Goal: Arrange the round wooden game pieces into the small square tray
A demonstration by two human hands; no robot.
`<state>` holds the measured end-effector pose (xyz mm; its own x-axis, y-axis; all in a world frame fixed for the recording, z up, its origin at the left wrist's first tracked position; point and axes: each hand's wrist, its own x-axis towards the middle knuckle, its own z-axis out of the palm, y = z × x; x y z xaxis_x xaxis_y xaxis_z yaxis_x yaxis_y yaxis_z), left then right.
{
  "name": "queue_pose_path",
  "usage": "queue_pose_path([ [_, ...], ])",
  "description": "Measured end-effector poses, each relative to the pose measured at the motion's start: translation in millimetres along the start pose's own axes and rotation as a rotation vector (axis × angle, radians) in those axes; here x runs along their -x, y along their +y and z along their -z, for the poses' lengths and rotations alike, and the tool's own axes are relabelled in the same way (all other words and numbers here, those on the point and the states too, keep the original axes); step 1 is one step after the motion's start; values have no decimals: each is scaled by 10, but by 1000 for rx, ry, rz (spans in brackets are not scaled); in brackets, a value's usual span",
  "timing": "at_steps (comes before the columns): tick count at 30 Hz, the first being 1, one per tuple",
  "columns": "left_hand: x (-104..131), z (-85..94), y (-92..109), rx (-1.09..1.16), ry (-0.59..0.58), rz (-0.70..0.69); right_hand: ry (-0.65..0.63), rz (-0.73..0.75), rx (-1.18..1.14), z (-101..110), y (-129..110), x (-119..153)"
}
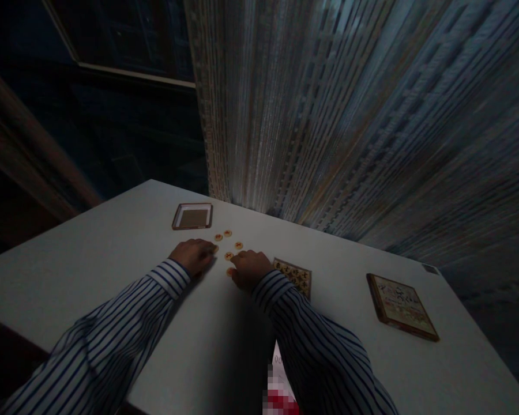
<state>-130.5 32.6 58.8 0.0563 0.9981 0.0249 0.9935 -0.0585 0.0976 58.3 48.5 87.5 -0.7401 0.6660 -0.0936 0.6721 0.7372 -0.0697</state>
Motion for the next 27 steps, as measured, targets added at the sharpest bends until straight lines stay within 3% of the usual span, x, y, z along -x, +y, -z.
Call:
queue_pose_path([
  [12,-196,-6,33,-68,-64,-21,4,21,18,-12,31,4],
  [27,-214,-77,-12,-91,-12,-69,-1,18,25,17,51,61],
])
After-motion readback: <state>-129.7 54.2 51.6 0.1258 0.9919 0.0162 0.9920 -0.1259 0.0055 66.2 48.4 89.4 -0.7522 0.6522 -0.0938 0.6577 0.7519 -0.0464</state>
